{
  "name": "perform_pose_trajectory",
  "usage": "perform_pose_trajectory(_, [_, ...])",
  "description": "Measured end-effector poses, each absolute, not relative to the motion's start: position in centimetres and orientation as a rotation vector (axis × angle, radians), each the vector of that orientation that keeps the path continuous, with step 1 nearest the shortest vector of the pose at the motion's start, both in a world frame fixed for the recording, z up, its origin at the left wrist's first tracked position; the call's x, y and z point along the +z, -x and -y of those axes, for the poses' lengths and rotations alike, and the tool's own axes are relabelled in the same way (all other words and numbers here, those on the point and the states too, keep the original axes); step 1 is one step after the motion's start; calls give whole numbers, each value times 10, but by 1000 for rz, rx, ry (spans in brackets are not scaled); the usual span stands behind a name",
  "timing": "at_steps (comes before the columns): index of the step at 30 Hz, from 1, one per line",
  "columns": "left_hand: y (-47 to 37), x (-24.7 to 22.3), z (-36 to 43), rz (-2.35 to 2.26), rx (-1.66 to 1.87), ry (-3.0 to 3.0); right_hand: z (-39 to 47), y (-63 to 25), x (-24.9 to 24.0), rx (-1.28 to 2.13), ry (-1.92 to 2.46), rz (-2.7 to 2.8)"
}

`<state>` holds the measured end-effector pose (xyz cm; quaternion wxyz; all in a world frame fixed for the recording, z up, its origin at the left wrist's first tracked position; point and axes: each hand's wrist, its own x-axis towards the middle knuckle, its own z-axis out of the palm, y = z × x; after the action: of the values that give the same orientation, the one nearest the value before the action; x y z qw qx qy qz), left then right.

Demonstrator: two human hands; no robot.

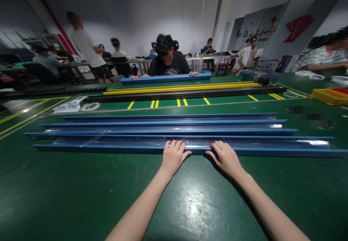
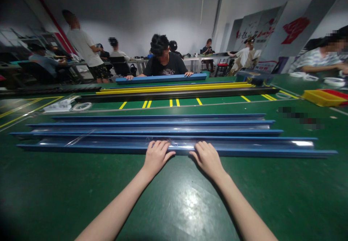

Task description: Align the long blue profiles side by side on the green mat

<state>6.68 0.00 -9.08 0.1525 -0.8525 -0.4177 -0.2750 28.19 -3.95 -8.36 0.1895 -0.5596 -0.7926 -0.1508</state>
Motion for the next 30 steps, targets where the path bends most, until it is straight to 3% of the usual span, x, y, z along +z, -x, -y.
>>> perform_pose_trajectory(30, [-66, -88, -2, 1159, -752, 2444, 41, -285, -85, -352, 1502, 2229])
